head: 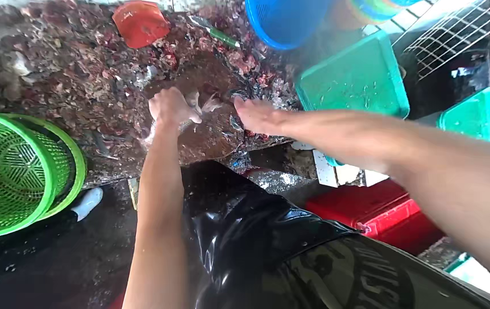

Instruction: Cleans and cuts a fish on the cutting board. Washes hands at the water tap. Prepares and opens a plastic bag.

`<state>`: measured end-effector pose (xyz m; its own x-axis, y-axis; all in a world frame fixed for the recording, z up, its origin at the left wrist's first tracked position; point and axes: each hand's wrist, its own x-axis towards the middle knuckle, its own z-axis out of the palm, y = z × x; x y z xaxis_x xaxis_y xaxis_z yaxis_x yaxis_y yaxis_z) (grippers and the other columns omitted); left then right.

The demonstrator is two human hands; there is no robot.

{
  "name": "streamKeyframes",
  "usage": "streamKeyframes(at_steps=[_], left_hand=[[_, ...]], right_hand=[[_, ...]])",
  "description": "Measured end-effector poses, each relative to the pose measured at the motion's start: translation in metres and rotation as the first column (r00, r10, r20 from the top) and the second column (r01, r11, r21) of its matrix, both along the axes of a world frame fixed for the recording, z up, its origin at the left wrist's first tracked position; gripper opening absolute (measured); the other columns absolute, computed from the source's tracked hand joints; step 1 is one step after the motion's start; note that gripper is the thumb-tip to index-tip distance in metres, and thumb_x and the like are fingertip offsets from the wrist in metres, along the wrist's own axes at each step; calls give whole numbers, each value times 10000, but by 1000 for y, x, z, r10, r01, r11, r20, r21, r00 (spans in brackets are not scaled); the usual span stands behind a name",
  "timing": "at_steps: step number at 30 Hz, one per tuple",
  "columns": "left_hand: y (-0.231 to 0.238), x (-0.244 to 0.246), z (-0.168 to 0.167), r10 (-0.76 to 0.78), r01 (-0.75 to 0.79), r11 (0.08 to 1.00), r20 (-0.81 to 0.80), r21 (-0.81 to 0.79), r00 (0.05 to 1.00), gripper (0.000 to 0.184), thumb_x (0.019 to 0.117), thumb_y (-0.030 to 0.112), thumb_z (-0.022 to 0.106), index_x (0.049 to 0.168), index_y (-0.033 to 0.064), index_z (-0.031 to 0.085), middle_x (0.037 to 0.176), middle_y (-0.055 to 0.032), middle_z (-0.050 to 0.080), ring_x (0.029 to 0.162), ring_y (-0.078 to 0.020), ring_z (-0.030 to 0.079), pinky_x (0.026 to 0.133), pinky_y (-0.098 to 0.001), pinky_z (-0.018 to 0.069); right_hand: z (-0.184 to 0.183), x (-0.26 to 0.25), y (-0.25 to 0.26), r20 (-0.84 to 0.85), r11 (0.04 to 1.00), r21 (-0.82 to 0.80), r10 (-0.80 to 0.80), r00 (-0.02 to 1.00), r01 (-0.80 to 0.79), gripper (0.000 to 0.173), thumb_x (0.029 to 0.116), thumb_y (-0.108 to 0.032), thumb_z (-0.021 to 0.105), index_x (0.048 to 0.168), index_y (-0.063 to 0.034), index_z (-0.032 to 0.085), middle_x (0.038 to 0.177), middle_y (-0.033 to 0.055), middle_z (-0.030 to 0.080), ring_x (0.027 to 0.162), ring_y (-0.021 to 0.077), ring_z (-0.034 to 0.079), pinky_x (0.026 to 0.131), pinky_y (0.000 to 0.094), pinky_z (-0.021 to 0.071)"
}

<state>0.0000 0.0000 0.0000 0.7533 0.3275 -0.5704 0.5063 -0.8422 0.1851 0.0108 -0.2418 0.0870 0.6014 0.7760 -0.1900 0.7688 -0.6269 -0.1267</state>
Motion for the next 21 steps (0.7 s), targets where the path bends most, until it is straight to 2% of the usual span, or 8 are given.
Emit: streamKeyframes(at_steps=[2,5,7,9,14,16,18,21], left_hand=[[-6,-13,-3,87,-87,995,-10,-58,996,919,478,650,930,1117,33,695,1177,-255,683,1139,-472,638,895,-727,490],[-27,-24,12,167,-167,986,9,-26,986,725,606,492,920,1097,8,696,1141,-257,694,1114,-470,647,891,-709,500],[-69,-34,36,129,-132,990,56,48,990,492,791,283,806,1148,-24,663,1176,-280,675,1088,-469,659,849,-663,530],[-111,-45,53,160,-163,986,95,27,983,572,873,158,717,1361,-74,529,1383,-337,533,1082,-480,654,842,-626,562],[-131,-56,37,284,-273,959,204,-78,937,818,992,508,587,1553,-26,323,1528,-350,390,1170,-489,629,921,-606,561],[-104,-32,20,285,-271,958,399,-92,872,744,1027,508,501,1545,-7,358,1535,-345,385,1374,-510,456,1047,-633,469],[-76,1,-6,178,-152,984,514,-91,839,669,1039,482,458,1502,-1,422,1518,-325,408,1416,-501,395,1086,-628,426],[-53,39,-45,12,38,994,438,-106,899,590,1065,449,418,1503,54,407,1560,-289,364,1467,-477,329,1134,-645,354]], right_hand=[[-37,19,27,-249,885,-341,-409,878,316,479,937,-166,649,1332,26,456,1189,285,611,1022,456,681,787,629,574],[-46,13,60,-251,789,-448,-563,788,421,591,873,-98,719,1363,69,433,1337,310,539,1094,480,658,819,651,570],[-48,6,52,-281,789,-425,-581,764,443,587,870,-86,711,1365,45,424,1326,309,549,1073,476,670,807,647,574],[-47,20,34,-375,809,-340,-584,720,479,518,871,-120,720,1325,17,510,1259,294,597,1047,459,672,804,651,569],[-45,13,-23,-385,728,-127,-662,643,674,433,1041,-277,514,1384,-17,469,1150,261,659,1027,432,696,825,622,573],[-32,-12,-44,-406,715,-135,-671,620,686,421,1085,-323,436,1392,-37,471,1114,242,665,998,410,703,813,599,578],[-18,-47,-58,-476,720,-171,-659,583,673,423,1107,-340,393,1396,-39,466,1080,236,659,944,397,704,786,587,582],[-24,-92,-67,-538,713,-167,-644,544,681,388,1100,-394,399,1323,-93,498,891,192,649,654,340,685,544,527,575]])
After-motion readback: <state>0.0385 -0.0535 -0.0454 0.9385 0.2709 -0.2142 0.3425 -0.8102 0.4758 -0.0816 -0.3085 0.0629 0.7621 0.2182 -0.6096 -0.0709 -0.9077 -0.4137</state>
